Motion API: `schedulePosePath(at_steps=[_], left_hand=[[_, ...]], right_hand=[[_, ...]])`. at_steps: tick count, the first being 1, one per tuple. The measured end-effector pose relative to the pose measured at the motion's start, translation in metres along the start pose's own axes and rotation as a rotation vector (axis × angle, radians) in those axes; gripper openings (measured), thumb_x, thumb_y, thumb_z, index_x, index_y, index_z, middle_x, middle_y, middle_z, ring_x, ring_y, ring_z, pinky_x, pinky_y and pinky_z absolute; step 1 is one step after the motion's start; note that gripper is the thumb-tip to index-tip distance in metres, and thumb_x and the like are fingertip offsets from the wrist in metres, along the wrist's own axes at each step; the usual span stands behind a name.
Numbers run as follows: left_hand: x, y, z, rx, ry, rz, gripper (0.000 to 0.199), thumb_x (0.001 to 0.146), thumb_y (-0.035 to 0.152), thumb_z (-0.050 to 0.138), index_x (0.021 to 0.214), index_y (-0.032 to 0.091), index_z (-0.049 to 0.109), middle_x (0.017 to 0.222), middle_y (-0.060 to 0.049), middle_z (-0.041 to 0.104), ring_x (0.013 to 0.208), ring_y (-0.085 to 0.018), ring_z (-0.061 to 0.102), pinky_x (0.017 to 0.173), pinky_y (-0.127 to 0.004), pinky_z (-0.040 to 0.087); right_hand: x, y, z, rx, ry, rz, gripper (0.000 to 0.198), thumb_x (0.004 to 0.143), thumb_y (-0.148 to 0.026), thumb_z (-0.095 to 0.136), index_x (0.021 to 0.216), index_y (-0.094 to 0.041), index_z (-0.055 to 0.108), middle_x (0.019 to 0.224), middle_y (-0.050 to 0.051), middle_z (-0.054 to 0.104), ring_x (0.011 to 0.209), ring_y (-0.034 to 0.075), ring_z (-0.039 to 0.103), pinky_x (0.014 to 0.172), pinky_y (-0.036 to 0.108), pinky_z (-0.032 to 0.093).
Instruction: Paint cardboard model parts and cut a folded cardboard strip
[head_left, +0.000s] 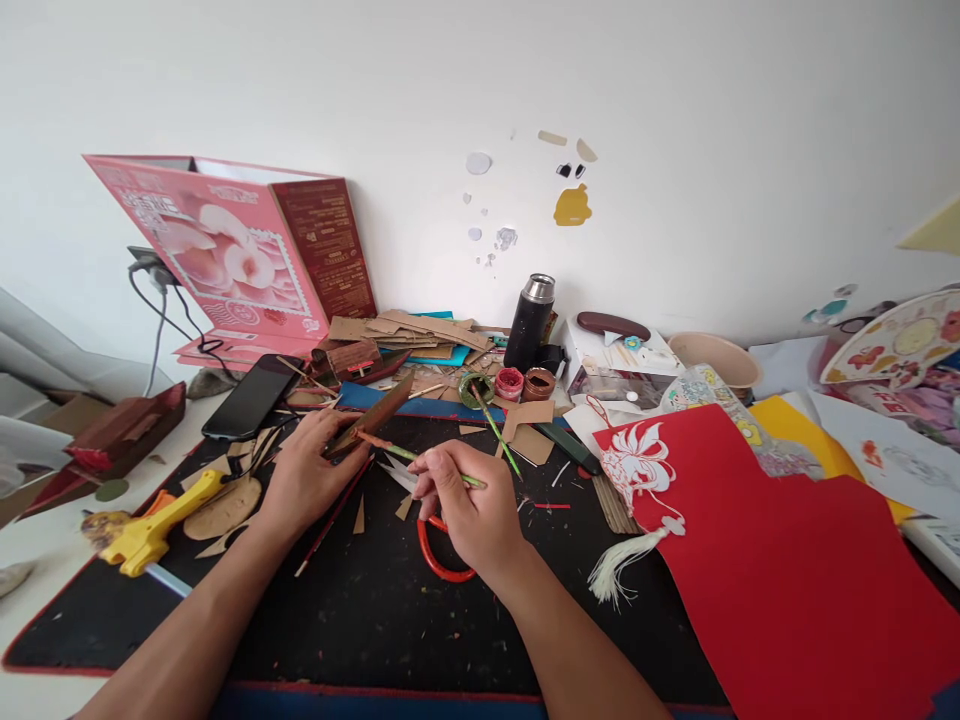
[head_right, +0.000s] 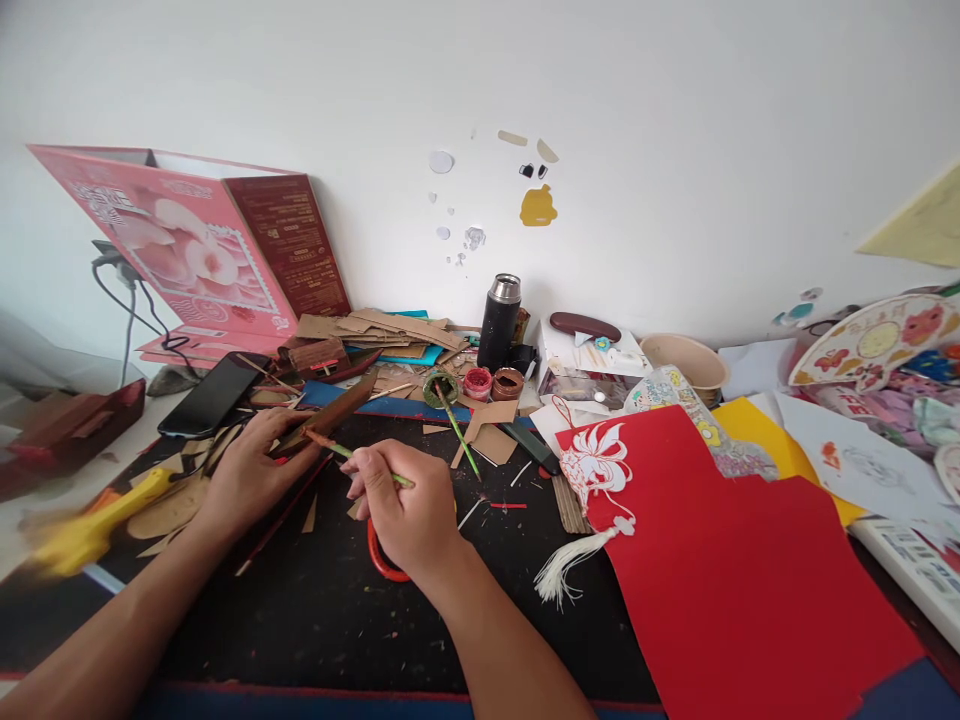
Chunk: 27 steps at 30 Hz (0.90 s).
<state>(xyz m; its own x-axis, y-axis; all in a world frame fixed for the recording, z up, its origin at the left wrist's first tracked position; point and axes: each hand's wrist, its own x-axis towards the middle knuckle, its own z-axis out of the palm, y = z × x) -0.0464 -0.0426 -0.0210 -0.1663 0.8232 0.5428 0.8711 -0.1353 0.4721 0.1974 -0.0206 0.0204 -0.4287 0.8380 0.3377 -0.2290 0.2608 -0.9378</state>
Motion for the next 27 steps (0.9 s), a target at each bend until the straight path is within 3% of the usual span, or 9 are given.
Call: schedulePosePath(at_steps=[8, 12, 15, 27], left_hand=[[0.0025, 0.0024, 0.0002, -0.032, -0.012, -0.001, 0.033, 0.093, 0.049, 0.065, 0.115, 0.026, 0.075, 0.108, -0.007, 0.078, 0.108, -0.03, 0.071, 0.097, -0.042, 0.056], [0.001, 0.0038, -0.0008, -0.036, -0.014, -0.128, 0.041, 0.089, 0.051, 0.069, 0.121, 0.026, 0.071, 0.117, -0.007, 0.077, 0.108, -0.03, 0.072, 0.099, -0.043, 0.057], [0.0001, 0.0045, -0.0016, -0.031, -0.002, -0.205, 0.04, 0.086, 0.053, 0.071, 0.114, 0.025, 0.069, 0.113, -0.007, 0.077, 0.103, -0.029, 0.073, 0.094, -0.041, 0.058], [0.0018, 0.0034, -0.0027, -0.069, 0.023, -0.159, 0.034, 0.088, 0.055, 0.07, 0.107, 0.027, 0.071, 0.108, -0.006, 0.076, 0.101, -0.029, 0.071, 0.095, -0.043, 0.057]], right_hand=[[0.0014, -0.0001, -0.0014, -0.021, 0.026, -0.003, 0.043, 0.111, -0.05, 0.053, 0.09, -0.018, 0.073, 0.074, 0.003, 0.07, 0.051, 0.011, 0.067, 0.05, 0.022, 0.05], [0.0008, -0.0002, -0.0014, -0.057, -0.001, -0.016, 0.043, 0.111, -0.049, 0.052, 0.091, -0.018, 0.074, 0.077, 0.004, 0.071, 0.053, 0.011, 0.068, 0.051, 0.022, 0.051], [0.0001, 0.0006, -0.0013, -0.074, 0.001, -0.022, 0.043, 0.111, -0.051, 0.052, 0.093, -0.018, 0.074, 0.077, 0.003, 0.072, 0.053, 0.011, 0.068, 0.051, 0.023, 0.052], [-0.0001, -0.001, -0.0015, -0.068, 0.026, -0.032, 0.042, 0.111, -0.049, 0.052, 0.092, -0.019, 0.075, 0.077, 0.003, 0.072, 0.053, 0.012, 0.068, 0.052, 0.024, 0.052]])
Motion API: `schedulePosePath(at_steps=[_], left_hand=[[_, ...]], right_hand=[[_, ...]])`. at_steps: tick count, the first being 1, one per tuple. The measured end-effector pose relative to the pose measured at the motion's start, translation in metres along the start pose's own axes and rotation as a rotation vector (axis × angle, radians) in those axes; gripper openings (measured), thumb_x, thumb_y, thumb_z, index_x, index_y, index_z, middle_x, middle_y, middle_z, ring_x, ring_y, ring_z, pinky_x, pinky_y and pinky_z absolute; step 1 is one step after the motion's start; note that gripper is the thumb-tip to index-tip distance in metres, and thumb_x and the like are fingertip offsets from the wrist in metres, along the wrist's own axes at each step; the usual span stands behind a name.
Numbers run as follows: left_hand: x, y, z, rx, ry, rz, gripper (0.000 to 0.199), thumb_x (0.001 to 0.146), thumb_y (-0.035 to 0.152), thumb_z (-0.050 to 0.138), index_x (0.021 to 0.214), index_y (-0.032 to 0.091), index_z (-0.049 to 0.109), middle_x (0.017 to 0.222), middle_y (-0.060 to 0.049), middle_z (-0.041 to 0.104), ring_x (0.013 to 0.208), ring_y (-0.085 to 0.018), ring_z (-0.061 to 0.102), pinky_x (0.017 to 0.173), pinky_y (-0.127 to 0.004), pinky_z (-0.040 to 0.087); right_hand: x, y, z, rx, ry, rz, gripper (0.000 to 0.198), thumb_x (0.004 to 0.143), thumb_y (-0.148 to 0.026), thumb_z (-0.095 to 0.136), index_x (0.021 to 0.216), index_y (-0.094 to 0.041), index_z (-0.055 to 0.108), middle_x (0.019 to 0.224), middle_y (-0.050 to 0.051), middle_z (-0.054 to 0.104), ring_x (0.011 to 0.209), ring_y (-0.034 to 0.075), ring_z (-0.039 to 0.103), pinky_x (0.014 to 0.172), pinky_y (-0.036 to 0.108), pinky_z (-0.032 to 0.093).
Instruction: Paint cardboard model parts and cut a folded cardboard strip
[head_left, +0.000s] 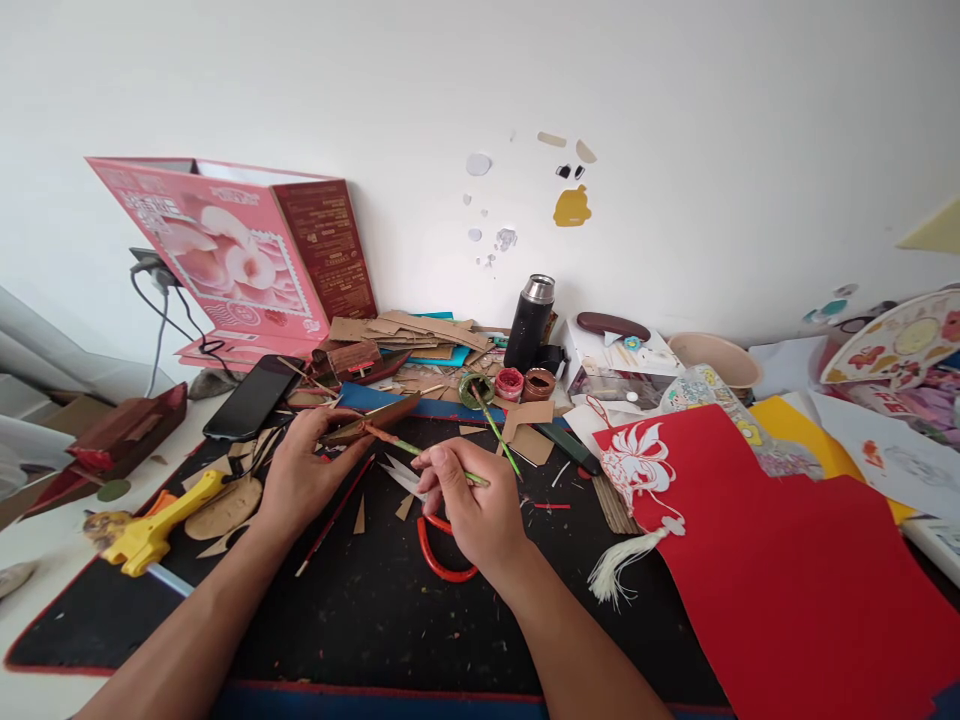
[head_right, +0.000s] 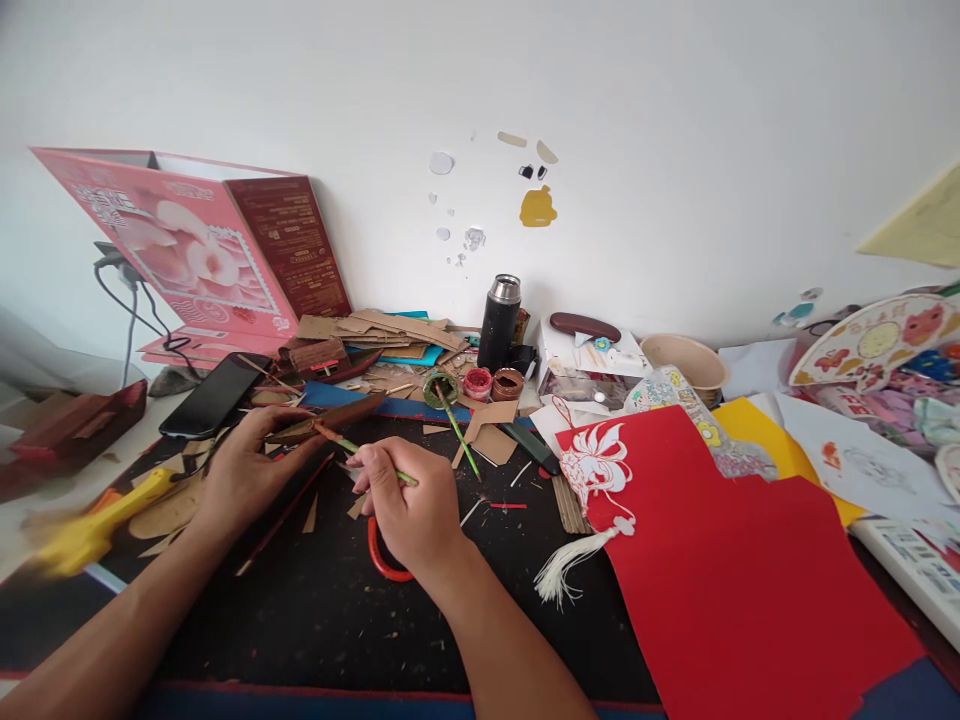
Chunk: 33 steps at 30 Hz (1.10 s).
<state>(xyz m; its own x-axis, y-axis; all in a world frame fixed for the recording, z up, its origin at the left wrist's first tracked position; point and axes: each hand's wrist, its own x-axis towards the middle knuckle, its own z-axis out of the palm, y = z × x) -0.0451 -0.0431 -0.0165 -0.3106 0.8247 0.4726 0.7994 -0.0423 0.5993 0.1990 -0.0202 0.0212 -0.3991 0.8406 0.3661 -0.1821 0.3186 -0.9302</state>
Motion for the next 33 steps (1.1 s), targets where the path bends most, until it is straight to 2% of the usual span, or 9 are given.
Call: schedulePosePath(at_steps=[8, 14, 20, 26, 33], left_hand=[[-0.0001, -0.0021, 0.0002, 0.056, 0.009, 0.034, 0.031, 0.087, 0.048, 0.067, 0.109, 0.026, 0.071, 0.111, -0.007, 0.076, 0.106, -0.031, 0.072, 0.096, -0.044, 0.057], [-0.0003, -0.0013, 0.0006, 0.034, 0.001, 0.009, 0.035, 0.089, 0.053, 0.069, 0.11, 0.026, 0.071, 0.11, -0.008, 0.076, 0.105, -0.031, 0.071, 0.095, -0.044, 0.057], [-0.0005, -0.0011, 0.0008, 0.055, 0.012, 0.027, 0.031, 0.088, 0.048, 0.068, 0.11, 0.026, 0.071, 0.113, -0.008, 0.076, 0.107, -0.032, 0.072, 0.096, -0.045, 0.057], [-0.0001, 0.0018, -0.0007, 0.021, 0.018, -0.006, 0.035, 0.087, 0.054, 0.07, 0.11, 0.027, 0.071, 0.11, -0.007, 0.077, 0.105, -0.031, 0.073, 0.094, -0.044, 0.058], [0.0001, 0.0028, -0.0016, 0.016, 0.026, -0.025, 0.034, 0.086, 0.053, 0.07, 0.108, 0.027, 0.071, 0.112, -0.006, 0.077, 0.107, -0.032, 0.073, 0.096, -0.043, 0.058]], right_hand=[[-0.001, 0.0002, 0.0033, 0.026, -0.046, 0.023, 0.046, 0.109, -0.054, 0.053, 0.092, -0.018, 0.076, 0.075, 0.003, 0.071, 0.053, 0.012, 0.068, 0.049, 0.022, 0.051], [0.0002, 0.0003, 0.0012, 0.044, 0.032, 0.086, 0.051, 0.108, -0.061, 0.053, 0.089, -0.019, 0.075, 0.074, 0.004, 0.072, 0.051, 0.012, 0.067, 0.047, 0.023, 0.052], [-0.0002, -0.0002, 0.0036, 0.082, -0.019, 0.074, 0.048, 0.108, -0.058, 0.054, 0.092, -0.019, 0.075, 0.074, 0.003, 0.07, 0.052, 0.011, 0.067, 0.049, 0.022, 0.051], [0.0015, -0.0018, 0.0027, 0.076, 0.049, 0.099, 0.051, 0.107, -0.061, 0.054, 0.089, -0.018, 0.073, 0.071, 0.003, 0.07, 0.05, 0.012, 0.067, 0.044, 0.021, 0.048], [0.0002, -0.0019, 0.0038, 0.058, 0.017, 0.093, 0.051, 0.107, -0.062, 0.053, 0.088, -0.019, 0.073, 0.072, 0.003, 0.07, 0.051, 0.012, 0.067, 0.047, 0.022, 0.052]])
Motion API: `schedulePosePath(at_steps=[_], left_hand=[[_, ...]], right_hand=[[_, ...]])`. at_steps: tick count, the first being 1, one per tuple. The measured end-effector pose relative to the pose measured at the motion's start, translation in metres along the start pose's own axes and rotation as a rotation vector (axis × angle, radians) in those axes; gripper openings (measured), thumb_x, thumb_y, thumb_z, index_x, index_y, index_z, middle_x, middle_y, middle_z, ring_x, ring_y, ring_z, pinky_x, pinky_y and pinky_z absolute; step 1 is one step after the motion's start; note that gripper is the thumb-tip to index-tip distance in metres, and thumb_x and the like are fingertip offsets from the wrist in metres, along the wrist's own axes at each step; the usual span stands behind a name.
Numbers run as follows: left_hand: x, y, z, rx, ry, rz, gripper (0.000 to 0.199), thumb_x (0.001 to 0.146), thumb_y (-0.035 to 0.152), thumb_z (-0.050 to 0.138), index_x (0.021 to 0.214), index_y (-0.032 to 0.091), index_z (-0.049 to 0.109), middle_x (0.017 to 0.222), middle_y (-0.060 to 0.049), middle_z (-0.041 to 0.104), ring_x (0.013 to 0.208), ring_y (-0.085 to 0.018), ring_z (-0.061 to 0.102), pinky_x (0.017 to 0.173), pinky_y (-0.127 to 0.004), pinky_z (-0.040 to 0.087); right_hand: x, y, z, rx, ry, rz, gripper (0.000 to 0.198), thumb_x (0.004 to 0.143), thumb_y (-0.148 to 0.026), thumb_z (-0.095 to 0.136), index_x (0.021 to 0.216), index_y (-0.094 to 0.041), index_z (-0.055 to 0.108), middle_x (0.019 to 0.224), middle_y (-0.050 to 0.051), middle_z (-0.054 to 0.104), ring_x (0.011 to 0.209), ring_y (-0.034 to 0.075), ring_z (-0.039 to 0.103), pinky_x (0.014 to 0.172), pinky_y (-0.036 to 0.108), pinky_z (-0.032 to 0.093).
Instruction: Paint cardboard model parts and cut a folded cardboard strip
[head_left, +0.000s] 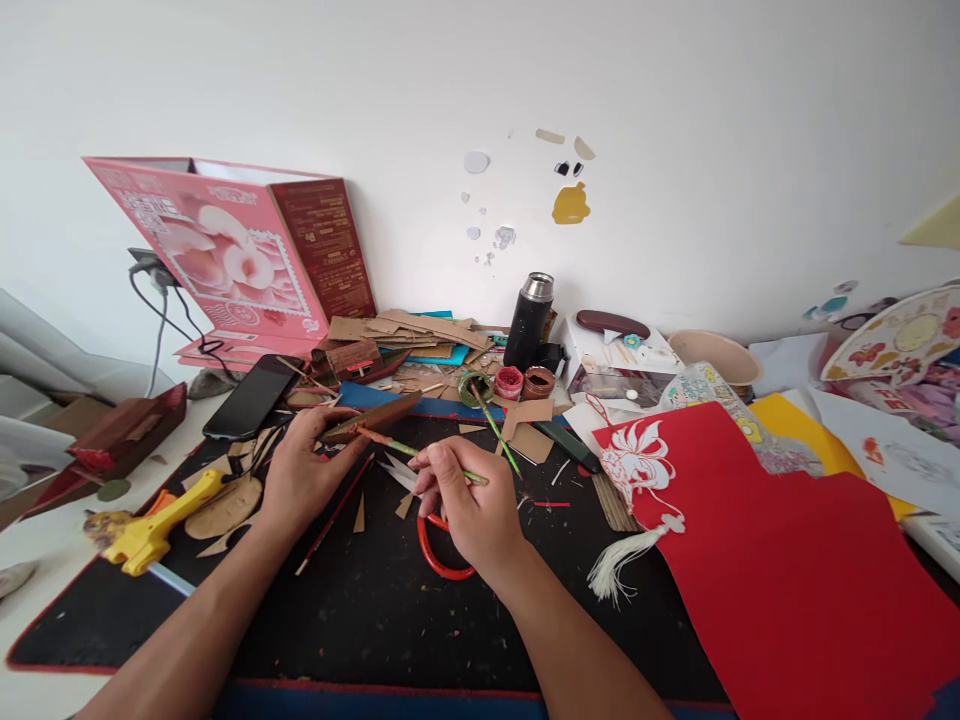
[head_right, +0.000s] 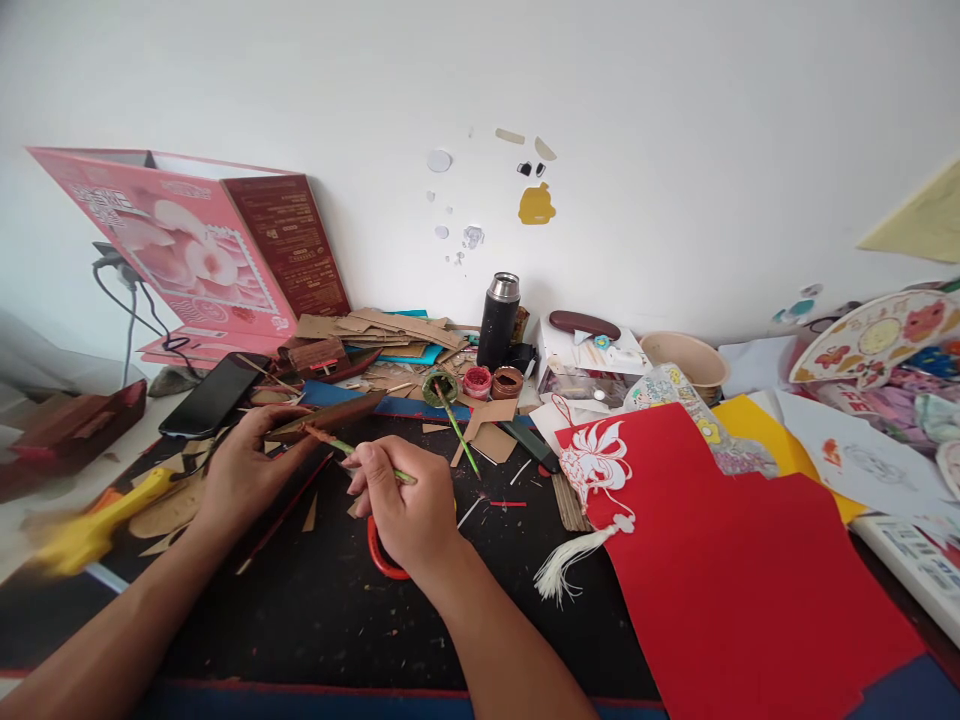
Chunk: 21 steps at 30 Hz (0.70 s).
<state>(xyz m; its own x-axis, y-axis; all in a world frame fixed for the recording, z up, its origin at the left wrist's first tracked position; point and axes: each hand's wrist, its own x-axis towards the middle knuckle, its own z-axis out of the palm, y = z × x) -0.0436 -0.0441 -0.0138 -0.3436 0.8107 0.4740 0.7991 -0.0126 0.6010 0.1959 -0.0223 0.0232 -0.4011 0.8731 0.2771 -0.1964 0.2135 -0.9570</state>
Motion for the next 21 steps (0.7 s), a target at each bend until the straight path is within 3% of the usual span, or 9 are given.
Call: schedulePosePath(at_steps=[5, 11, 21], left_hand=[[0.0003, 0.0023, -0.0005, -0.003, 0.004, -0.024, 0.038, 0.085, 0.057, 0.071, 0.109, 0.027, 0.071, 0.109, -0.006, 0.078, 0.104, -0.031, 0.073, 0.094, -0.042, 0.058], [0.0002, -0.001, 0.0014, -0.013, 0.004, -0.001, 0.033, 0.084, 0.048, 0.068, 0.109, 0.026, 0.071, 0.111, -0.007, 0.077, 0.106, -0.032, 0.073, 0.095, -0.043, 0.058], [0.0, -0.0014, 0.0022, 0.028, -0.016, 0.02, 0.034, 0.088, 0.052, 0.069, 0.109, 0.026, 0.071, 0.11, -0.008, 0.077, 0.106, -0.031, 0.072, 0.096, -0.044, 0.057]], right_hand=[[0.0019, 0.0011, -0.0023, -0.01, 0.052, 0.015, 0.054, 0.107, -0.064, 0.052, 0.089, -0.018, 0.075, 0.073, 0.004, 0.072, 0.05, 0.012, 0.067, 0.044, 0.021, 0.051], [0.0008, -0.0004, -0.0003, -0.001, -0.017, 0.005, 0.053, 0.106, -0.063, 0.053, 0.09, -0.019, 0.075, 0.072, 0.003, 0.071, 0.051, 0.012, 0.067, 0.048, 0.022, 0.053], [0.0018, 0.0003, -0.0023, 0.02, 0.027, -0.01, 0.049, 0.107, -0.059, 0.055, 0.087, -0.018, 0.073, 0.072, 0.003, 0.071, 0.051, 0.011, 0.067, 0.044, 0.02, 0.048]])
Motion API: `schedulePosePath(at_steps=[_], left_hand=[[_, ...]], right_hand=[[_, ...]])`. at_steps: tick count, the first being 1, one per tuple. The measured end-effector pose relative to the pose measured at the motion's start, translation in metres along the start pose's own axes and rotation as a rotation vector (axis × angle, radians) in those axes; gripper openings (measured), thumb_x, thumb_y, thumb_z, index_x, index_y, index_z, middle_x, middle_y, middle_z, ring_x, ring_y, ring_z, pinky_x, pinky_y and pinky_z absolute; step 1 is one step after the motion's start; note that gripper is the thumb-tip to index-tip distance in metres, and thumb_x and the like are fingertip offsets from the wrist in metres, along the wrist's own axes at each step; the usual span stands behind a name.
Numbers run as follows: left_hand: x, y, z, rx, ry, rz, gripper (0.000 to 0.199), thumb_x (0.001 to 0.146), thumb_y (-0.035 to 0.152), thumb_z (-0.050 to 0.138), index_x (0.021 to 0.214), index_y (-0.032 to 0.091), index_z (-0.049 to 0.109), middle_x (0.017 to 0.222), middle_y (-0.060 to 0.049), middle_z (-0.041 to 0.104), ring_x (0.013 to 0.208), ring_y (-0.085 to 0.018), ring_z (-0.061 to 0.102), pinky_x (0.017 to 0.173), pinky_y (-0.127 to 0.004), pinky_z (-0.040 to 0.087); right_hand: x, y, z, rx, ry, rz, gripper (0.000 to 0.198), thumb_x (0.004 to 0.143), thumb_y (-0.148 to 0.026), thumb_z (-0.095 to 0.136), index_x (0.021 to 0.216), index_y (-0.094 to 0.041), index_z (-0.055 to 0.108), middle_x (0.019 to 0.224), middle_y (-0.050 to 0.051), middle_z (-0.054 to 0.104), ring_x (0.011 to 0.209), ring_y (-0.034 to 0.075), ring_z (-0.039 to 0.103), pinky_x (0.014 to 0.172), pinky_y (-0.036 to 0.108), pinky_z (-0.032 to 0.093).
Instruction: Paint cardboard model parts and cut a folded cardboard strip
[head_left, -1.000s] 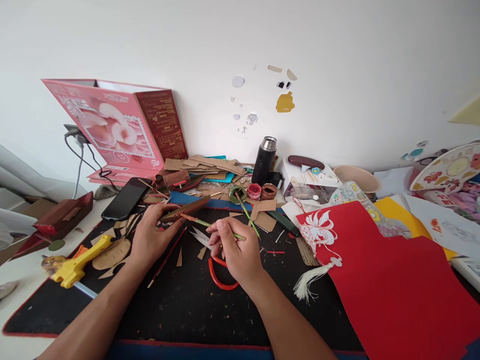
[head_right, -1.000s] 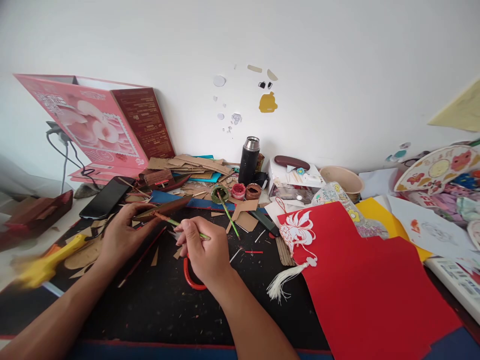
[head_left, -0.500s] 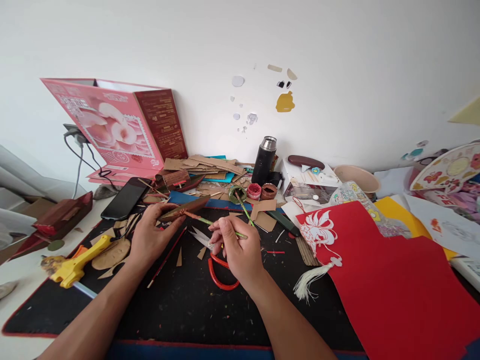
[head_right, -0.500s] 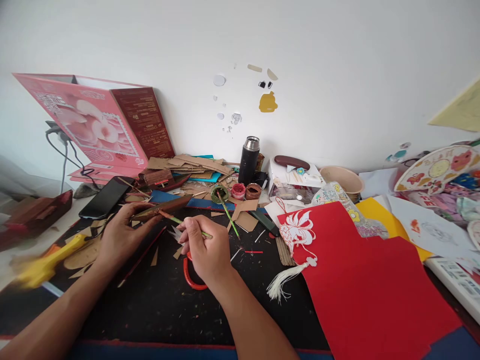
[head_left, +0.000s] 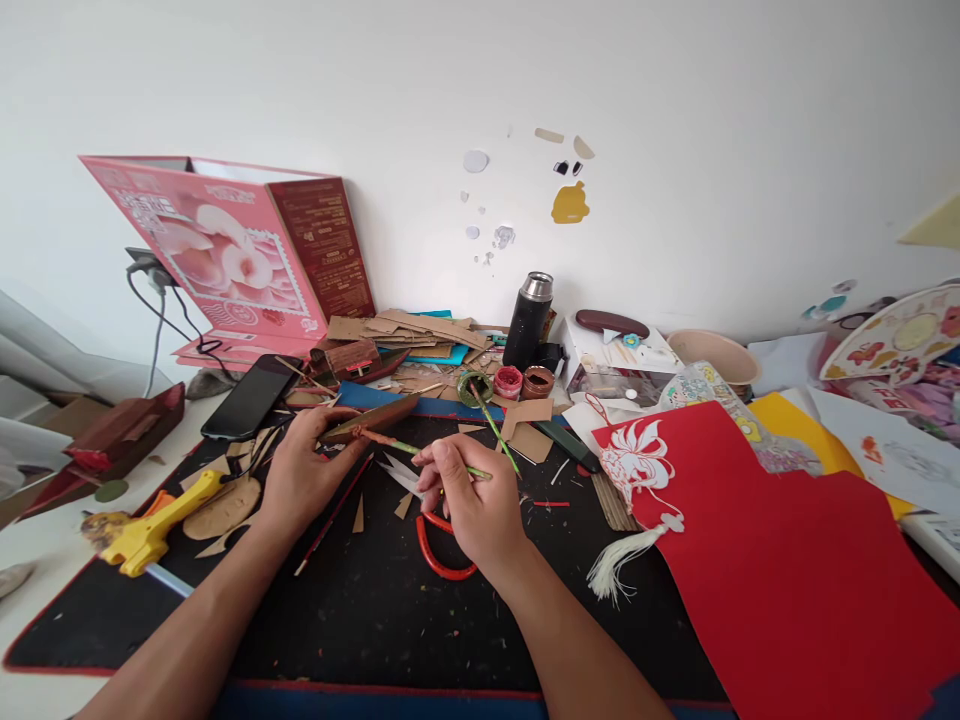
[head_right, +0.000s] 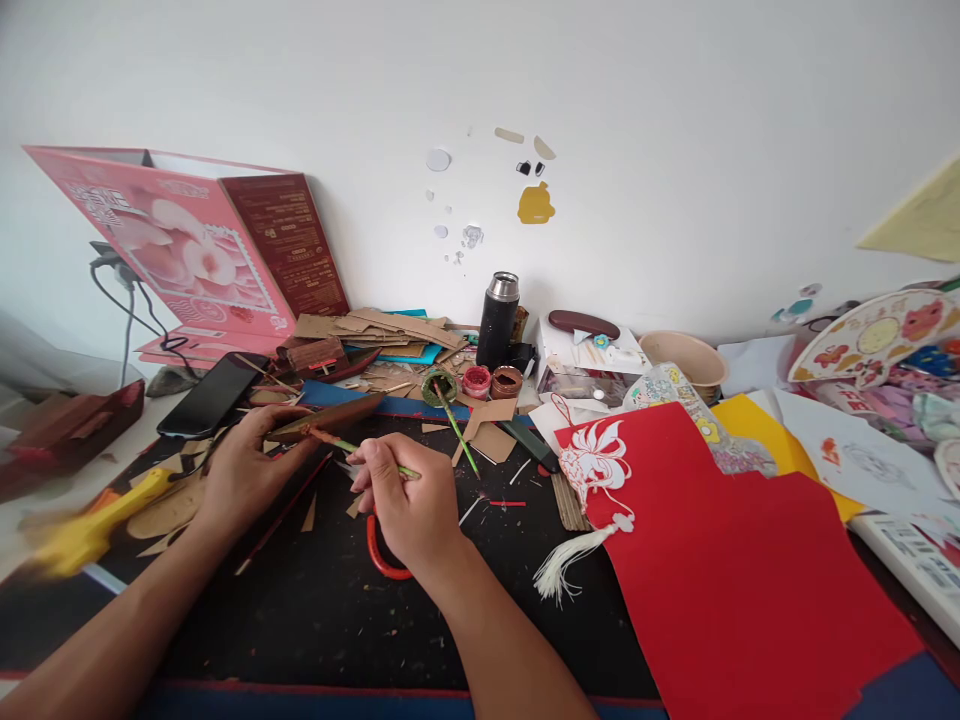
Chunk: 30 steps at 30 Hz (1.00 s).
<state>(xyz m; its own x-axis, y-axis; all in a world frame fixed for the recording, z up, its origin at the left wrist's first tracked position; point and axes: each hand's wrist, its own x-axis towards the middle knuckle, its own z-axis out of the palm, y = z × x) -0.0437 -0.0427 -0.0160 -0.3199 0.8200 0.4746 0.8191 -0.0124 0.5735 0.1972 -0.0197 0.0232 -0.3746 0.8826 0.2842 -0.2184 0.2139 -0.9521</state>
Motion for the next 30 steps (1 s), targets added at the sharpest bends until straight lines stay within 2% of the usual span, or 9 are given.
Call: schedulePosePath(at_steps=[6, 13, 19, 25, 30], left_hand=[[0.0001, -0.0007, 0.0016, 0.01, -0.015, 0.027, 0.037, 0.089, 0.056, 0.067, 0.109, 0.025, 0.071, 0.11, -0.009, 0.077, 0.106, -0.032, 0.072, 0.094, -0.045, 0.057], [-0.0018, -0.0043, 0.0036, 0.01, -0.013, 0.039, 0.035, 0.087, 0.051, 0.067, 0.111, 0.026, 0.072, 0.112, -0.008, 0.076, 0.109, -0.032, 0.072, 0.094, -0.044, 0.058], [-0.0023, -0.004, 0.0041, 0.024, -0.008, 0.05, 0.036, 0.089, 0.054, 0.069, 0.11, 0.026, 0.072, 0.11, -0.008, 0.076, 0.107, -0.032, 0.072, 0.092, -0.044, 0.058], [-0.002, -0.0046, 0.0043, 0.01, -0.018, 0.042, 0.033, 0.088, 0.049, 0.067, 0.111, 0.026, 0.072, 0.112, -0.008, 0.076, 0.108, -0.031, 0.072, 0.093, -0.043, 0.058], [-0.0017, -0.0031, 0.0049, 0.012, -0.011, 0.048, 0.034, 0.088, 0.053, 0.068, 0.11, 0.026, 0.071, 0.109, -0.008, 0.076, 0.106, -0.032, 0.072, 0.093, -0.046, 0.058]], right_hand=[[-0.0007, -0.0005, 0.0017, 0.018, 0.013, -0.014, 0.048, 0.108, -0.056, 0.055, 0.088, -0.018, 0.075, 0.072, 0.003, 0.07, 0.05, 0.011, 0.066, 0.045, 0.02, 0.048], [-0.0041, 0.0027, 0.0052, 0.032, -0.071, -0.012, 0.046, 0.108, -0.055, 0.056, 0.091, -0.017, 0.074, 0.073, 0.003, 0.069, 0.051, 0.011, 0.066, 0.049, 0.021, 0.05], [-0.0002, 0.0012, 0.0024, 0.022, 0.023, 0.01, 0.048, 0.108, -0.057, 0.054, 0.089, -0.018, 0.074, 0.07, 0.002, 0.068, 0.049, 0.01, 0.065, 0.045, 0.02, 0.046], [-0.0019, 0.0012, 0.0046, 0.026, -0.07, -0.021, 0.044, 0.109, -0.052, 0.056, 0.09, -0.017, 0.075, 0.073, 0.002, 0.069, 0.051, 0.01, 0.066, 0.049, 0.02, 0.05], [0.0003, 0.0022, 0.0016, 0.029, 0.004, -0.005, 0.045, 0.109, -0.052, 0.055, 0.089, -0.017, 0.073, 0.07, 0.002, 0.068, 0.05, 0.01, 0.065, 0.046, 0.019, 0.046]])
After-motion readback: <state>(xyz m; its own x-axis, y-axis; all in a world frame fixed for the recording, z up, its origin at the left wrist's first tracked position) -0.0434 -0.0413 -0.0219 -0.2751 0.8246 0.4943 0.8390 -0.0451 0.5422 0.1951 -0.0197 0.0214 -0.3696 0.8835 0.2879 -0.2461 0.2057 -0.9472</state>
